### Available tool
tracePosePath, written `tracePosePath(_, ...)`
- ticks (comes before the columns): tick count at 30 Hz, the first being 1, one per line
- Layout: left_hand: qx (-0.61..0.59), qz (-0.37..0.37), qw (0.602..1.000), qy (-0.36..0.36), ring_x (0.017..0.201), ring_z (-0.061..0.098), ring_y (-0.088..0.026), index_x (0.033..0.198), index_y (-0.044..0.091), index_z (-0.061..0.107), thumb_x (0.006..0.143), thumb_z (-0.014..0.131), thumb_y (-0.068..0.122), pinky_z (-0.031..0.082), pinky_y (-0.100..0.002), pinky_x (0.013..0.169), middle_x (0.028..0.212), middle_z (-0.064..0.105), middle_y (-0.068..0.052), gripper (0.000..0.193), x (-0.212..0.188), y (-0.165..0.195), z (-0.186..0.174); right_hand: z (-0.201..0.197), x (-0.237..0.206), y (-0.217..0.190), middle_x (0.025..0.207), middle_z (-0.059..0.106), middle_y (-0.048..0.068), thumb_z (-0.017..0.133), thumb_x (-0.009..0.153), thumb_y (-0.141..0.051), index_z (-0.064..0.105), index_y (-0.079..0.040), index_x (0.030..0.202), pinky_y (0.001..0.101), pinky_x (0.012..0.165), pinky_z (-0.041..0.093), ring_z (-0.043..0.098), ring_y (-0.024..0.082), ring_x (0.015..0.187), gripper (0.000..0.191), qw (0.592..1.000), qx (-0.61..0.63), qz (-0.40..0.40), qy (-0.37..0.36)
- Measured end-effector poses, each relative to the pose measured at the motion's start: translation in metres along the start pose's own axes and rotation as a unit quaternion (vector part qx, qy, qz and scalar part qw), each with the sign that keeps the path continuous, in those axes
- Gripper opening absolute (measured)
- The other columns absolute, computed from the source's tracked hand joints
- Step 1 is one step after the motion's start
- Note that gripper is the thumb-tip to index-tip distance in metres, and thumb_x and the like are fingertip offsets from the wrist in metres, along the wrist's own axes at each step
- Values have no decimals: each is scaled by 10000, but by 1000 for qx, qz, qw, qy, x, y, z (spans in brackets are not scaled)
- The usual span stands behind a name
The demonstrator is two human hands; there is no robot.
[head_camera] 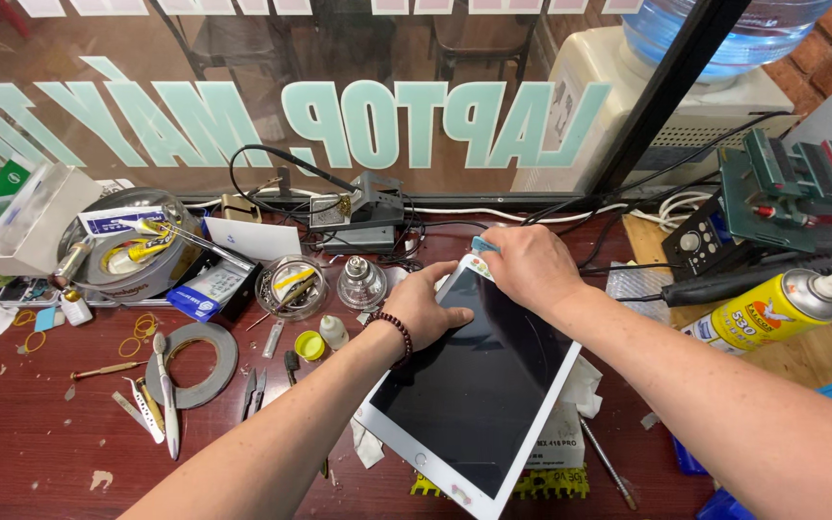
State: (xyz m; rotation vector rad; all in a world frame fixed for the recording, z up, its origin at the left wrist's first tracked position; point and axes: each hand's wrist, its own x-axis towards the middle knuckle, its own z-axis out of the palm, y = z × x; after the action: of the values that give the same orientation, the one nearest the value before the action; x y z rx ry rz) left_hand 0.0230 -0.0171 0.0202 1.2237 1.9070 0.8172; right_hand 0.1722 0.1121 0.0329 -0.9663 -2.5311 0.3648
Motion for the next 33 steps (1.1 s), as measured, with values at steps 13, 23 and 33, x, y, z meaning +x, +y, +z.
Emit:
tracePosePath(13, 3, 1, 1000, 10, 1090, 724, -238, 1417, 166, 581, 705, 889, 222, 559, -358, 939, 1218, 738, -122, 778, 3, -3, 4, -12, 2, -2, 839, 726, 233, 704, 843, -206, 779, -77, 1034, 502, 778, 557, 697, 430, 819, 243, 1000, -16, -11, -25)
tracePosePath(23, 19, -15, 1000, 2, 1147, 684, -244, 1436, 181, 566, 722, 898, 232, 531, -359, 973, 1270, 700, -125, 790, 6, -1, 5, -25, -31, 0, 856, 726, 208, 673, 894, -165, 738, -48, 994, 514, 750, 547, 702, 418, 832, 167, 997, -23, -66, 28)
tracePosePath(33, -5, -17, 1000, -6, 1119, 711, -214, 1450, 161, 551, 719, 888, 215, 553, -334, 947, 1264, 716, -119, 808, 11, -3, 7, -9, 37, 29, 842, 706, 224, 739, 857, -135, 784, 12, 939, 570, 683, 540, 672, 481, 868, 174, 907, 263, 241, -225)
